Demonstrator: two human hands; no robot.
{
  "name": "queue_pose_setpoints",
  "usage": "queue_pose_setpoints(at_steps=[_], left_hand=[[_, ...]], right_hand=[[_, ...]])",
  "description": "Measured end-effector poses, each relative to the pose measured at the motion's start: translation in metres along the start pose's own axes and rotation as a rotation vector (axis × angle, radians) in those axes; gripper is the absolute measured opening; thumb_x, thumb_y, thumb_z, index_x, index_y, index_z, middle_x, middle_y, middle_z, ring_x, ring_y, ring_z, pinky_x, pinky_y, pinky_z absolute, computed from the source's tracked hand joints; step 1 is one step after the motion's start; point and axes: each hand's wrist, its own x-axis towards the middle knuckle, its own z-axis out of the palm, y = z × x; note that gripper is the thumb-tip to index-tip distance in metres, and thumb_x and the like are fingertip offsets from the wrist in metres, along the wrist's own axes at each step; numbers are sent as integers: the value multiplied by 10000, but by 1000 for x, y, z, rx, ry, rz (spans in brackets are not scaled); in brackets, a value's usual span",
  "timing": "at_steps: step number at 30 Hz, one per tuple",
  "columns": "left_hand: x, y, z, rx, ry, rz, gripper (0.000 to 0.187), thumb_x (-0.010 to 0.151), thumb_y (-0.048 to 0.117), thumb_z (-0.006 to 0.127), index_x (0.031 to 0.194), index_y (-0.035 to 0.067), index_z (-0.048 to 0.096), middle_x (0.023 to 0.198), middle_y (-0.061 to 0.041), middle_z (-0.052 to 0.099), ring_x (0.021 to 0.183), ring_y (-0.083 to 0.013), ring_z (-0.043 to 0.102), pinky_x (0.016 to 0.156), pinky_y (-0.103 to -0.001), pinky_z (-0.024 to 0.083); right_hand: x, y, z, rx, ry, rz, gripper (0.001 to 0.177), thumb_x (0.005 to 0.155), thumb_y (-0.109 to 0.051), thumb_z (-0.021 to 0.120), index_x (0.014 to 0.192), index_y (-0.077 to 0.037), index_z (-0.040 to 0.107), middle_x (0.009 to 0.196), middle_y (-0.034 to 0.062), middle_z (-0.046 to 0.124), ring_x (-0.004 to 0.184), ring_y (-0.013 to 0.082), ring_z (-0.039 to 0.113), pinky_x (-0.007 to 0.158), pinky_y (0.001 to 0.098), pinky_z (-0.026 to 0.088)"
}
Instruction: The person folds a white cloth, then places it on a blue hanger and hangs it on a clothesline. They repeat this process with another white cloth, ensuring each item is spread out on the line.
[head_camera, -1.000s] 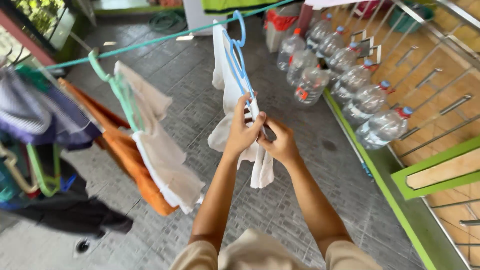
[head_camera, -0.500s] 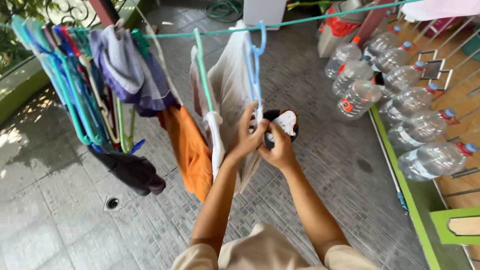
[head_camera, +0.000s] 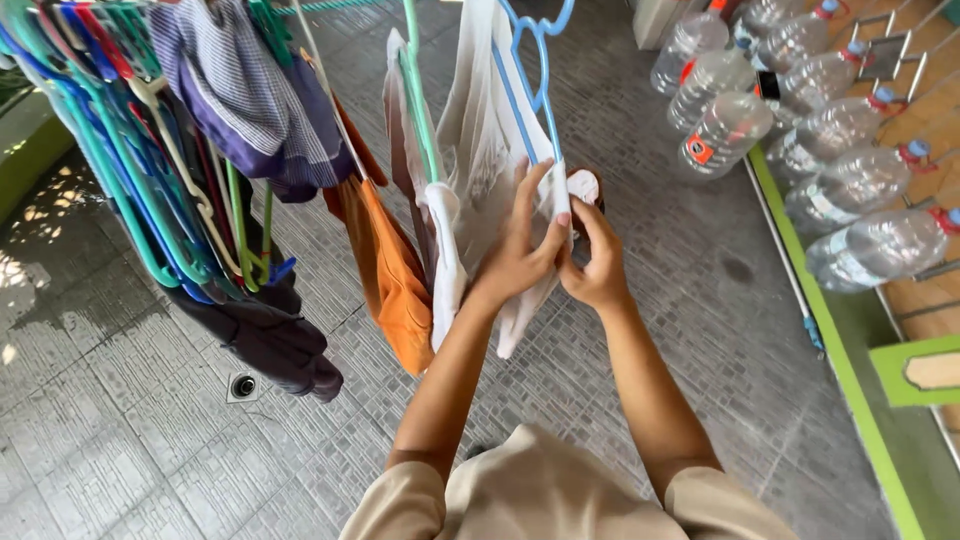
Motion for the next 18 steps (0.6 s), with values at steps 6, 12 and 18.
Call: queue_pose_setpoints(at_steps=[6, 12, 18], left_hand=[[-27, -2, 12, 253, 164, 196, 485, 1035, 221, 569, 1492, 101, 461, 1658, -260, 212, 1518, -505, 230, 1228, -585, 239], [-52, 8, 47, 399, 216, 645, 222, 864, 92, 614, 1025, 98, 768, 1048, -130, 713, 889, -330, 692, 865, -415, 577], [-65, 14, 114, 97, -31, 318, 357, 795, 37, 605, 1131, 71, 721, 1021, -144, 669, 943, -363, 683, 814, -454, 571]], right_hand=[[-10, -26, 2, 51, 5, 80, 404, 998, -59, 570, 1381, 67, 549, 1171, 274, 610, 1055, 457, 652, 851, 489, 559], [-19, -8, -25, -221, -408, 257, 284, 931, 114, 487, 1200, 116, 577, 995, 126, 614, 992, 57, 631, 965, 135, 536], [-92, 64, -67, 304, -245, 177, 560, 803, -141, 812, 1312, 24, 646, 1406, 226, 570, 1240, 368, 610, 1035, 447, 496]])
